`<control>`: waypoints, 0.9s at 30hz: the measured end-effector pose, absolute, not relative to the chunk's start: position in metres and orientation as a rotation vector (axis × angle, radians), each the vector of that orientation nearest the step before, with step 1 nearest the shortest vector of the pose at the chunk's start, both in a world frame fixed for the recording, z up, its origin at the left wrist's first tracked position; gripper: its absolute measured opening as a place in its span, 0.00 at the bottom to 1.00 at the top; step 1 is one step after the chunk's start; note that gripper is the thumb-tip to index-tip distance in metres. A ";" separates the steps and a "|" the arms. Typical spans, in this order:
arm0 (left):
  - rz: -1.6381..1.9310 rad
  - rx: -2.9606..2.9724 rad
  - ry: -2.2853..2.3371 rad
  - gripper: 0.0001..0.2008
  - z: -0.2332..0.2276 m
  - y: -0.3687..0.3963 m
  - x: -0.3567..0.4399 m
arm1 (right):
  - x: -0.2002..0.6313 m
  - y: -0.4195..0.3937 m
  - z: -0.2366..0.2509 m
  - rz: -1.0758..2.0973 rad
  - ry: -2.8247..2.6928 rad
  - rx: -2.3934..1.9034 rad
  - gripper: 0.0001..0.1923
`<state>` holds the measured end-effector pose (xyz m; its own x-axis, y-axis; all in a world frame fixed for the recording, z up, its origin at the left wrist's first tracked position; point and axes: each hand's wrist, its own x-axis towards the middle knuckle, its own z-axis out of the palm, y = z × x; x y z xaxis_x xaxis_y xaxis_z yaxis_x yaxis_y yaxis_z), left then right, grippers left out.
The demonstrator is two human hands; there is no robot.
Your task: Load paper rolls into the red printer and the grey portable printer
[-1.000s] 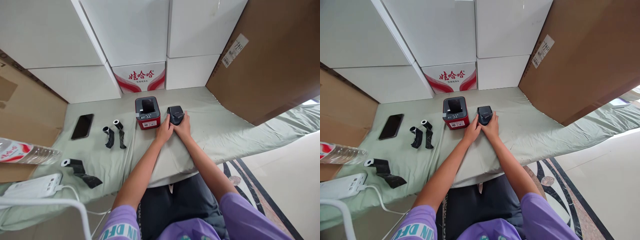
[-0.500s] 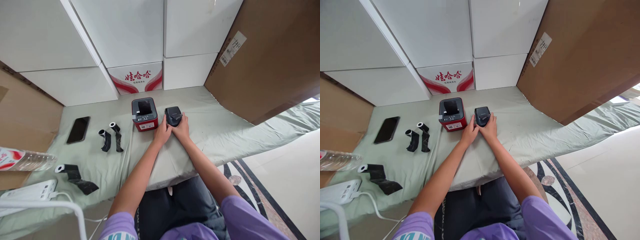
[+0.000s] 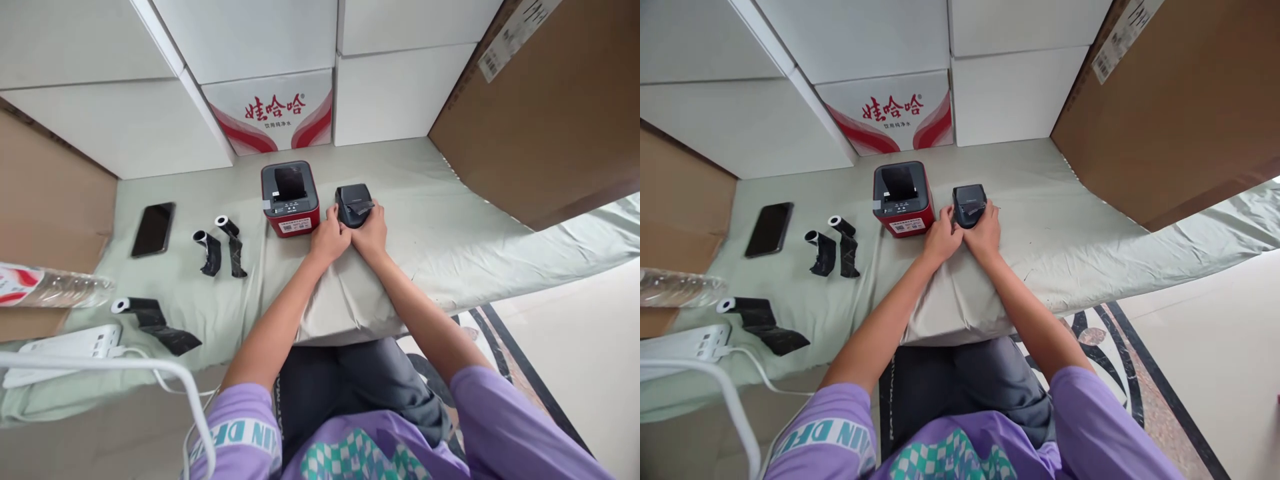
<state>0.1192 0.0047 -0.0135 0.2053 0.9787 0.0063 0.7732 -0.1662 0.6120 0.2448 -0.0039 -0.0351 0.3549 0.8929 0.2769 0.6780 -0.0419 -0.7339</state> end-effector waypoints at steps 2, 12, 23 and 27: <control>0.577 2.006 1.613 0.31 -0.014 0.006 0.119 | 0.245 -0.004 -0.035 0.314 -1.398 -1.787 0.42; 0.622 1.957 1.582 0.35 -0.012 -0.001 0.119 | 0.262 0.001 -0.045 0.466 -1.436 -1.644 0.52; 0.838 1.778 1.466 0.41 -0.025 0.005 0.116 | 0.299 0.014 -0.007 0.999 -1.013 -1.488 0.31; 0.868 1.751 1.434 0.40 -0.025 0.005 0.115 | 0.297 0.017 0.014 1.049 -0.995 -1.587 0.32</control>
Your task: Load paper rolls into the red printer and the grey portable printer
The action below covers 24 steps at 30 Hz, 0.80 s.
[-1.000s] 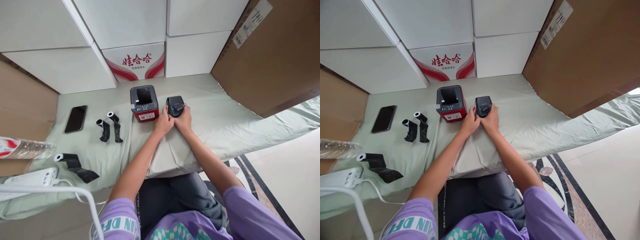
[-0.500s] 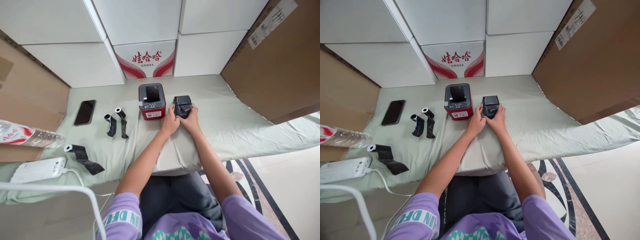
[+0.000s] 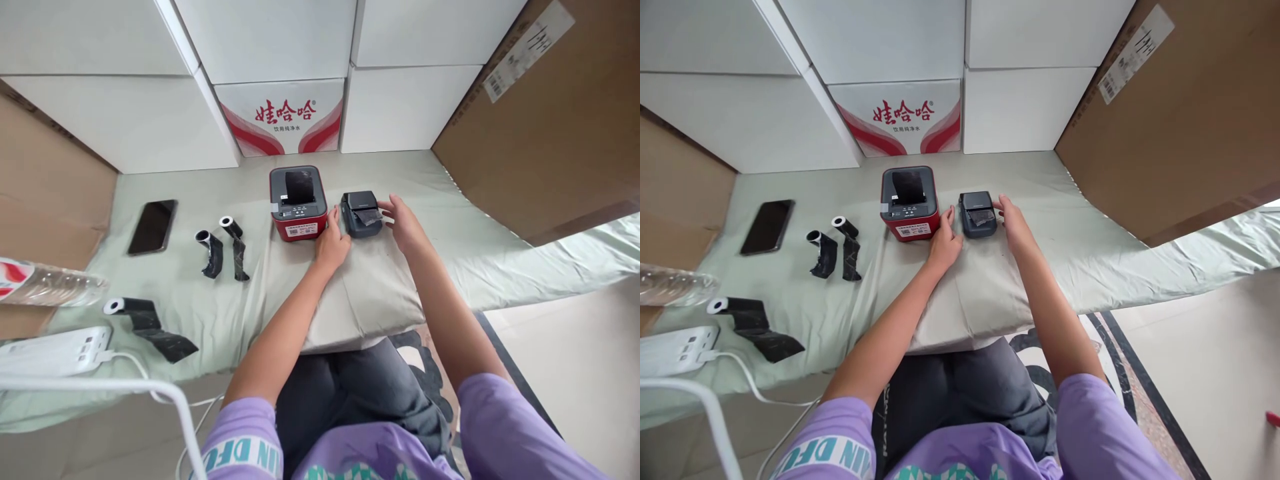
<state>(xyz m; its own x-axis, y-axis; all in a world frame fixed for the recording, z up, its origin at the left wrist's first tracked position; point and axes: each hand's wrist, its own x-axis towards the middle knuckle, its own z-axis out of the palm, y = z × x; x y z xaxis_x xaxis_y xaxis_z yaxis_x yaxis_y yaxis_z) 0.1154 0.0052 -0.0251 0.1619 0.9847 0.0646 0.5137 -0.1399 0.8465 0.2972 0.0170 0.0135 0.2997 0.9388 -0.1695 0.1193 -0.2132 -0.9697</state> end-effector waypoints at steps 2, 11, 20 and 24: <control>0.878 1.744 1.424 0.40 -0.024 0.005 0.115 | 0.298 0.023 0.021 1.037 -1.004 -1.617 0.30; 0.894 1.747 1.412 0.40 -0.024 0.004 0.114 | 0.302 0.060 0.043 0.436 -1.522 -1.791 0.18; 0.861 1.759 1.408 0.40 -0.022 0.003 0.114 | 0.301 0.085 0.053 0.824 -1.336 -1.472 0.17; 0.872 1.766 1.401 0.39 -0.022 0.004 0.114 | 0.296 0.084 0.042 0.607 -1.321 -1.464 0.17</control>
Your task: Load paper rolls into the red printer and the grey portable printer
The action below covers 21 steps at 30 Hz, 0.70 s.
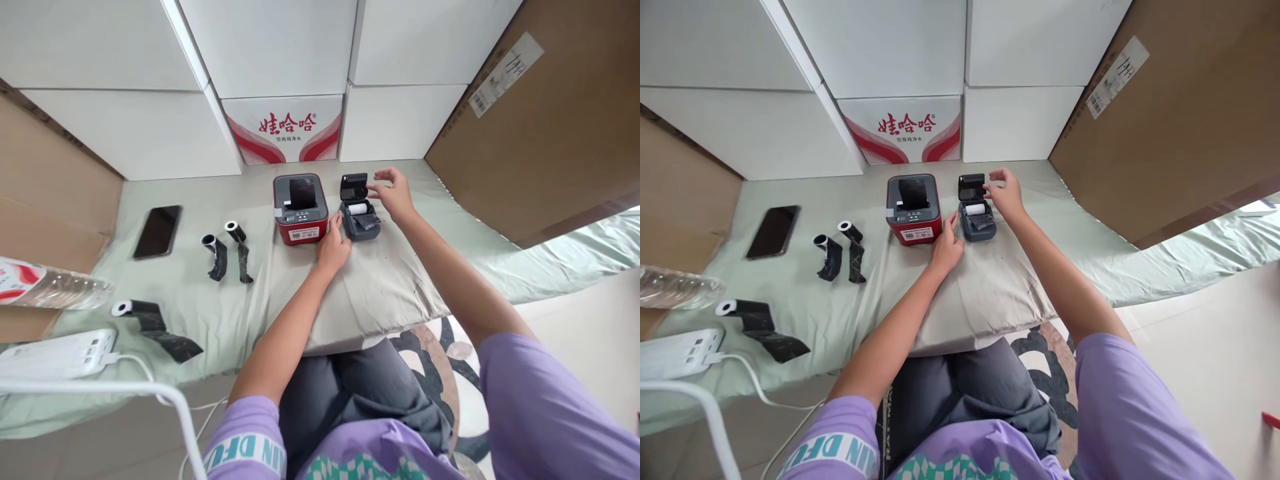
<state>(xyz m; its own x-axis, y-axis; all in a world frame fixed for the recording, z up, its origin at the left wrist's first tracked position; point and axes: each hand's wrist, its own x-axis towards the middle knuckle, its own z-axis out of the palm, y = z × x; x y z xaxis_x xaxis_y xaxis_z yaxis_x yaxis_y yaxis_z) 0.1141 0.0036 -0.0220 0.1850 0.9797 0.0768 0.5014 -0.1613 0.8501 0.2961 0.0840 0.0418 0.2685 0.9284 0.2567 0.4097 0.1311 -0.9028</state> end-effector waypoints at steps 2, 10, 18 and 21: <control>0.868 1.765 1.418 0.39 -0.022 0.003 0.114 | 0.296 0.083 0.040 0.424 -1.409 -1.594 0.13; 0.828 1.765 1.426 0.35 -0.021 0.003 0.114 | 0.291 0.097 0.056 0.288 -2.320 -1.958 0.11; 0.822 1.743 1.429 0.35 -0.017 0.002 0.114 | 0.296 0.126 0.041 0.387 -2.424 -1.885 0.08; 0.809 1.738 1.433 0.35 -0.015 0.002 0.114 | 0.306 0.124 0.044 0.393 -2.468 -1.748 0.10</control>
<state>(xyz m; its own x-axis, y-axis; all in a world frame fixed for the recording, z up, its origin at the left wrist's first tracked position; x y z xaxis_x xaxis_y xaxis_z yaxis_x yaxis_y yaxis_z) 0.1140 0.0025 -0.0154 0.1808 0.9834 0.0175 0.5234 -0.1113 0.8448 0.3060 0.1241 0.0436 -0.3400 0.9375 -0.0736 0.9140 0.3110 -0.2607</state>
